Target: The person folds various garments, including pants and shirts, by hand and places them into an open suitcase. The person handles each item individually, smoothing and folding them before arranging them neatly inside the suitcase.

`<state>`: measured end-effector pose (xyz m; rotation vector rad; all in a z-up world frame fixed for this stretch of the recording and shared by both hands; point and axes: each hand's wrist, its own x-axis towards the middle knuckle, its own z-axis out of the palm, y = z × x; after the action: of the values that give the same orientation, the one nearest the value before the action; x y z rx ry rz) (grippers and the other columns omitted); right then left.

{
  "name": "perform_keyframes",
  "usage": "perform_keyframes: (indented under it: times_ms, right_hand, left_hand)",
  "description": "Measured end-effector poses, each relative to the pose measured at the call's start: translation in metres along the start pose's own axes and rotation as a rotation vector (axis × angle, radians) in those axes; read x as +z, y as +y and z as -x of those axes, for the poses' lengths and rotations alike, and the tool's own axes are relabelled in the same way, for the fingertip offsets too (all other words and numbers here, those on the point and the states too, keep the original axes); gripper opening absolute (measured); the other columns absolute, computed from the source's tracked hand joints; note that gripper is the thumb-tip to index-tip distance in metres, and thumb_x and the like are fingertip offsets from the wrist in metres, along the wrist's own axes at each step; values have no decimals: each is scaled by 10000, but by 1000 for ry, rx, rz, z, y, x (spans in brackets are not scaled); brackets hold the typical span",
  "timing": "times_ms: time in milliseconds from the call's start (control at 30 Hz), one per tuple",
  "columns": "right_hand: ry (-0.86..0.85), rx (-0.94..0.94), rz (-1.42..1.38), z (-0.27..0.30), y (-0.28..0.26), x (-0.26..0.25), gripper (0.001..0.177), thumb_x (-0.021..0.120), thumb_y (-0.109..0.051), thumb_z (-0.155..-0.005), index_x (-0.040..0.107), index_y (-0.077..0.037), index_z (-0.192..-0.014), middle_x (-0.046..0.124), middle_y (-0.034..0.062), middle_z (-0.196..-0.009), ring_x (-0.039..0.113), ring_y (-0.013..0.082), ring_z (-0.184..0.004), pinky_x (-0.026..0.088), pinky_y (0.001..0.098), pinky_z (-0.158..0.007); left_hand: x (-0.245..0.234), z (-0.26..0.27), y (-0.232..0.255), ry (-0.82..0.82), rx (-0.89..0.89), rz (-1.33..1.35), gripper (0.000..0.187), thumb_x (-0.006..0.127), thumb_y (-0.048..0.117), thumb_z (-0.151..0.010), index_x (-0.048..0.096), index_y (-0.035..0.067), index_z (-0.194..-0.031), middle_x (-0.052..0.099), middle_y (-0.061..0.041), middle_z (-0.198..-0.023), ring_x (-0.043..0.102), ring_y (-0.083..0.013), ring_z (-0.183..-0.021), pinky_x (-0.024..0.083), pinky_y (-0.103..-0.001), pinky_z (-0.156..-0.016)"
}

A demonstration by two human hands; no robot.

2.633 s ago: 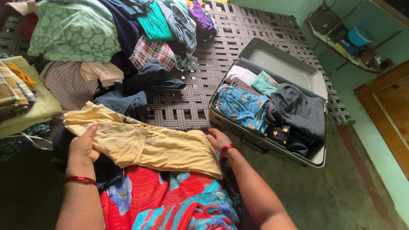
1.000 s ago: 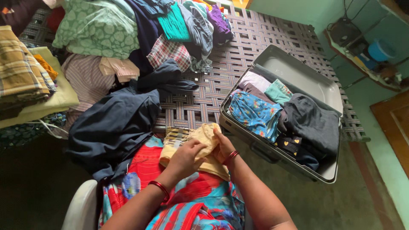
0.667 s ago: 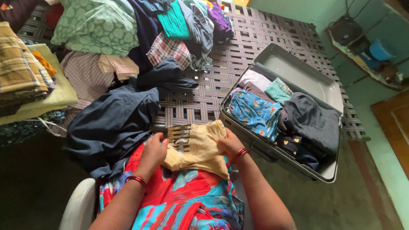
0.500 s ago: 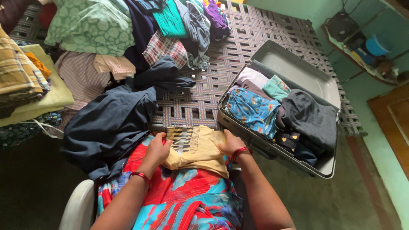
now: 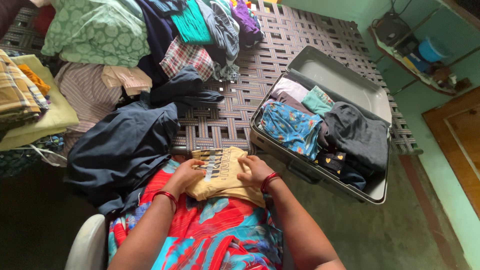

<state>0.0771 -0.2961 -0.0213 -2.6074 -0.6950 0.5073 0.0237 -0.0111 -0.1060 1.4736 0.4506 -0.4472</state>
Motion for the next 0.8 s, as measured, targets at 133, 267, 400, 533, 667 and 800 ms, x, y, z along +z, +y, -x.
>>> perform_keyframes:
  times_ms: [133,267,400,533,667,800]
  right_hand:
    - [-142,-61,-10,9,-14,-17,870,859,-402,-702,499,-176,-1460,484,232,-1420,495,405,-1308,426,412,-1076]
    - [-94,-221,38,6,-4,-18,773,847,-297,-651,599,-187,-1374,573,192,-1333,579,380,-1215,493,402,-1020]
    - [12,-227,177,1,-1,-7,409,717,-213,-839,739,-220,-1248,693,101,-1185,681,312,-1110,567,387,-973]
    - [-55,-115,328,20,-46,-28,283,705,-236,-852,741,-199,-1130,681,78,-1145,638,317,-1107,546,435,-943]
    - [18,17,451,31,-79,-42,377,730,-398,-818,723,-186,-1130,646,75,-1264,583,331,-1145,501,495,-888]
    - [370,-191,142,20,-51,-22,353,658,-436,-935,717,-194,-1185,684,79,-1278,627,313,-1205,523,437,-1000]
  left_hand:
    - [-8,-1,-6,41,193,204,517,640,-88,-798,687,31,-1299,703,-156,-1226,678,-230,-1032,545,-318,-866]
    - [-22,-3,-12,57,663,268,568,578,-115,-790,648,-37,-1348,557,-109,-1476,564,-175,-1320,422,-260,-1086]
    - [-31,-2,-15,-20,502,514,647,590,-63,-773,572,-12,-1418,472,-114,-1585,542,-244,-1336,433,-317,-1075]
    - [-34,-14,-20,82,466,253,709,716,1,-749,527,-44,-1430,371,-101,-1635,417,-195,-1457,352,-282,-1137]
    - [-25,-10,-21,204,596,-208,850,821,53,-713,443,-49,-1468,353,-154,-1620,365,-214,-1479,313,-286,-1163]
    - [-27,9,-6,25,372,74,1034,728,17,-716,203,87,-1605,430,-124,-1619,515,-241,-1372,422,-305,-1068]
